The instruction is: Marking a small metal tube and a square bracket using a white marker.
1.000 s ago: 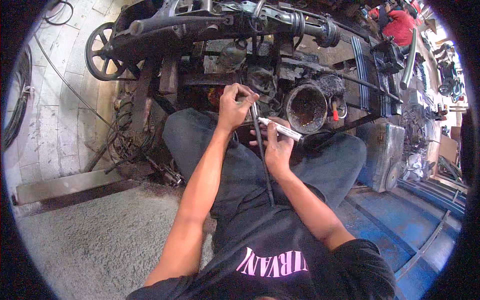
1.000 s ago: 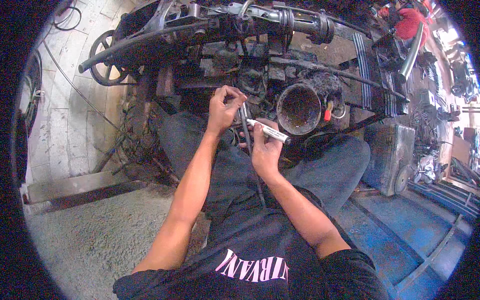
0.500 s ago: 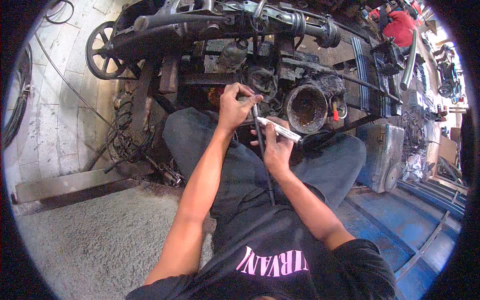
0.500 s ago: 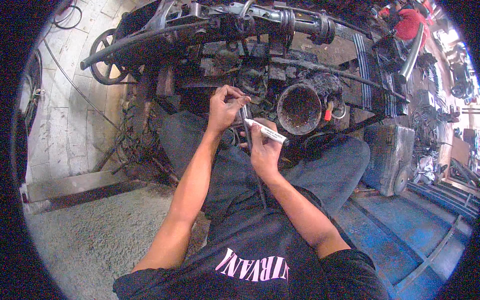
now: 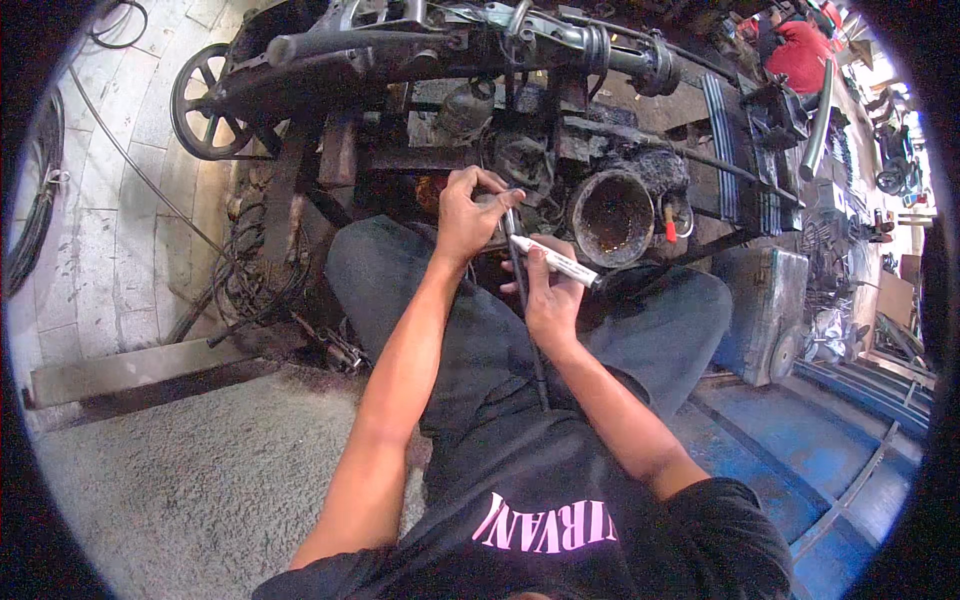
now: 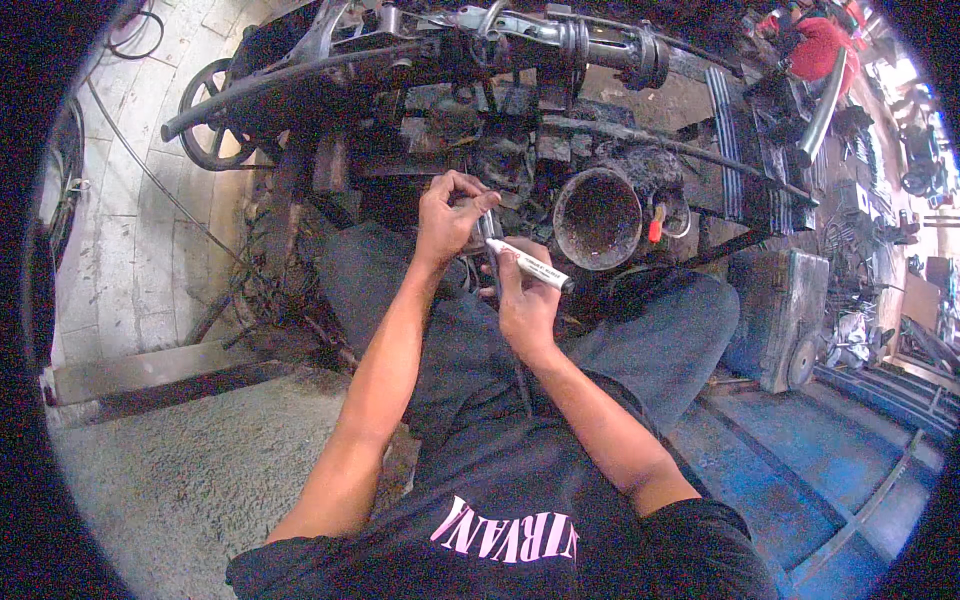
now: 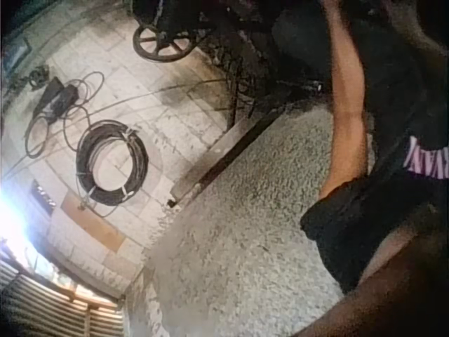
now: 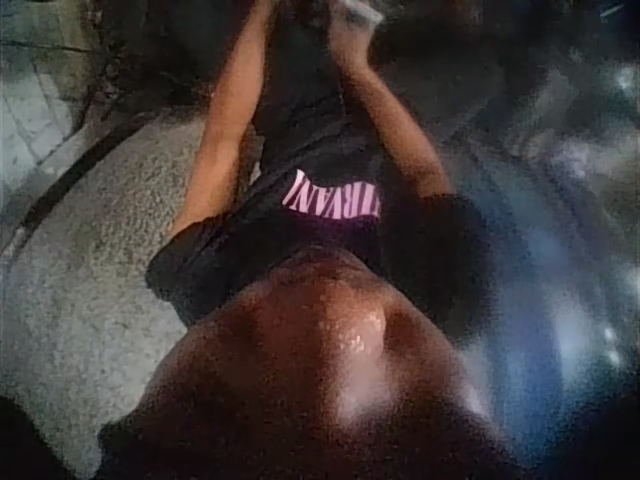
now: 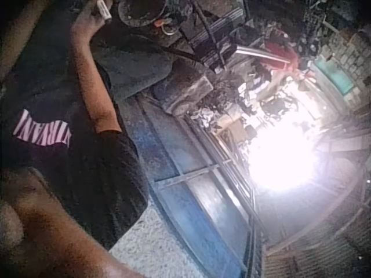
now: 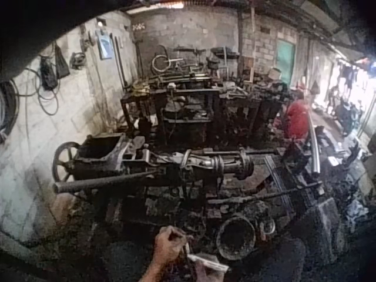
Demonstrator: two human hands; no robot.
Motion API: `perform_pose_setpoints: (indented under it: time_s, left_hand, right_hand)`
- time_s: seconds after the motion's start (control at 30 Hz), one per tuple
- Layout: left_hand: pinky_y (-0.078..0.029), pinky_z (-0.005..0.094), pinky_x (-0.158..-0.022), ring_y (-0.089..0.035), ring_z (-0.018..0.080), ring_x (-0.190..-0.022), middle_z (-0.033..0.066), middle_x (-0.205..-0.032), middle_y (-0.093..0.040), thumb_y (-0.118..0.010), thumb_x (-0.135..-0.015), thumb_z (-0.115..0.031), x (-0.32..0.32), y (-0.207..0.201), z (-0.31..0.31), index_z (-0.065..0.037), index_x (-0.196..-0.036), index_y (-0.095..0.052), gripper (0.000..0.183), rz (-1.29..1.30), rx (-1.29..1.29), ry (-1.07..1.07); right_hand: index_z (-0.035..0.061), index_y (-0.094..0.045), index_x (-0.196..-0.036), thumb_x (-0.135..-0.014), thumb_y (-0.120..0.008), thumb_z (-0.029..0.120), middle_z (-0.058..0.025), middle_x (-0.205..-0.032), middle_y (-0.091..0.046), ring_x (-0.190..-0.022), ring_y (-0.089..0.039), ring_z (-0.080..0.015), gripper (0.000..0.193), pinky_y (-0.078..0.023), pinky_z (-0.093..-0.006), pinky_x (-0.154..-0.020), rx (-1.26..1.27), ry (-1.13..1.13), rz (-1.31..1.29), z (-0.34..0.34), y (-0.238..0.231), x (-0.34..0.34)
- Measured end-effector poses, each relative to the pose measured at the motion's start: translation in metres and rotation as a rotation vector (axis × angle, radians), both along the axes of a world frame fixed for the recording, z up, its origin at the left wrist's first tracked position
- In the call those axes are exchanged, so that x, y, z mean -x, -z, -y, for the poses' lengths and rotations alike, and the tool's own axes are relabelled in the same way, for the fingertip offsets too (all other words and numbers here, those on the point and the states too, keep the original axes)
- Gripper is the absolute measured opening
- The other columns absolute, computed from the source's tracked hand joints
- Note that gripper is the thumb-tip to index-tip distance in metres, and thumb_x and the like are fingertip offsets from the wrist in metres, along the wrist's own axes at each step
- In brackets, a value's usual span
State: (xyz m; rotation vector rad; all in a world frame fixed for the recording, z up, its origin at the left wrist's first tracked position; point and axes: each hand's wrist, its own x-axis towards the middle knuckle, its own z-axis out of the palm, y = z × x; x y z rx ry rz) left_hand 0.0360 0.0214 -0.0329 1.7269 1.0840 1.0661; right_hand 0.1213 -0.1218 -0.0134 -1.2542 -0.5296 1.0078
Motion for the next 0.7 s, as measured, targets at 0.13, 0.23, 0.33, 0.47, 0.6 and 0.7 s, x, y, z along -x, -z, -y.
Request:
perform_pose_setpoints:
  time_s: [0.13,0.23,0.33,0.47,0.6,0.7]
  left_hand:
    - [-0.05,0.0398,-0.084,-0.063,0.0268,-0.092,0.0094,-0.088,-0.073,-0.091,-0.073,-0.021,-0.001,-0.001,-0.001,-0.004,-0.078,-0.067,0.03,0.011,0.018,-0.014]
    - [-0.049,0.0399,-0.084,-0.063,0.028,-0.092,0.0102,-0.088,-0.072,-0.089,-0.076,-0.023,-0.001,-0.001,-0.002,-0.003,-0.078,-0.066,0.03,-0.015,-0.015,-0.01]
    - [-0.048,0.042,-0.081,-0.062,0.0317,-0.09,0.0128,-0.085,-0.069,-0.08,-0.086,-0.027,-0.001,0.005,-0.003,-0.002,-0.078,-0.065,0.031,-0.029,-0.038,-0.047]
    - [-0.045,0.047,-0.076,-0.058,0.0391,-0.086,0.0175,-0.08,-0.062,-0.06,-0.101,-0.027,-0.009,0.002,0.0,0.0,-0.078,-0.06,0.036,-0.027,-0.193,-0.218]
    - [-0.045,0.0489,-0.074,-0.058,0.0415,-0.082,0.0188,-0.078,-0.062,-0.055,-0.103,-0.022,-0.008,0.0,-0.006,0.001,-0.079,-0.06,0.034,-0.121,-0.265,-0.222]
    - [-0.046,0.0525,-0.065,-0.063,0.0438,-0.07,0.0202,-0.072,-0.064,-0.051,-0.104,-0.024,-0.004,-0.004,-0.012,-0.001,-0.077,-0.062,0.037,-0.149,-0.185,-0.186]
  right_hand:
    - [-0.0003,-0.049,-0.128,-0.108,-0.053,0.021,-0.0179,-0.106,-0.067,-0.084,-0.073,-0.0241,0.03,-0.065,-0.0339,-0.058,0.031,-0.013,-0.005,-0.002,0.0,-0.002]
    - [-0.0002,-0.048,-0.129,-0.107,-0.054,0.022,-0.0186,-0.109,-0.066,-0.083,-0.073,-0.0252,0.032,-0.065,-0.0337,-0.057,0.024,0.037,-0.08,-0.002,-0.005,-0.004]
    - [-0.0002,-0.047,-0.13,-0.107,-0.054,0.023,-0.0189,-0.11,-0.064,-0.082,-0.073,-0.0267,0.033,-0.065,-0.034,-0.057,0.056,0.047,-0.069,-0.001,-0.01,-0.005]
    - [0.0017,-0.05,-0.127,-0.107,-0.053,0.02,-0.0157,-0.105,-0.065,-0.076,-0.071,-0.0224,0.027,-0.061,-0.0317,-0.049,0.086,0.07,-0.114,0.001,-0.017,-0.01]
    - [0.0006,-0.046,-0.128,-0.109,-0.05,0.026,-0.0198,-0.104,-0.063,-0.071,-0.071,-0.0262,0.032,-0.061,-0.0333,-0.049,0.065,0.063,-0.201,0.006,-0.019,-0.022]
    - [0.0005,-0.043,-0.129,-0.109,-0.049,0.026,-0.0213,-0.106,-0.064,-0.072,-0.072,-0.0289,0.033,-0.062,-0.0368,-0.053,0.045,0.073,-0.315,0.011,-0.019,-0.027]
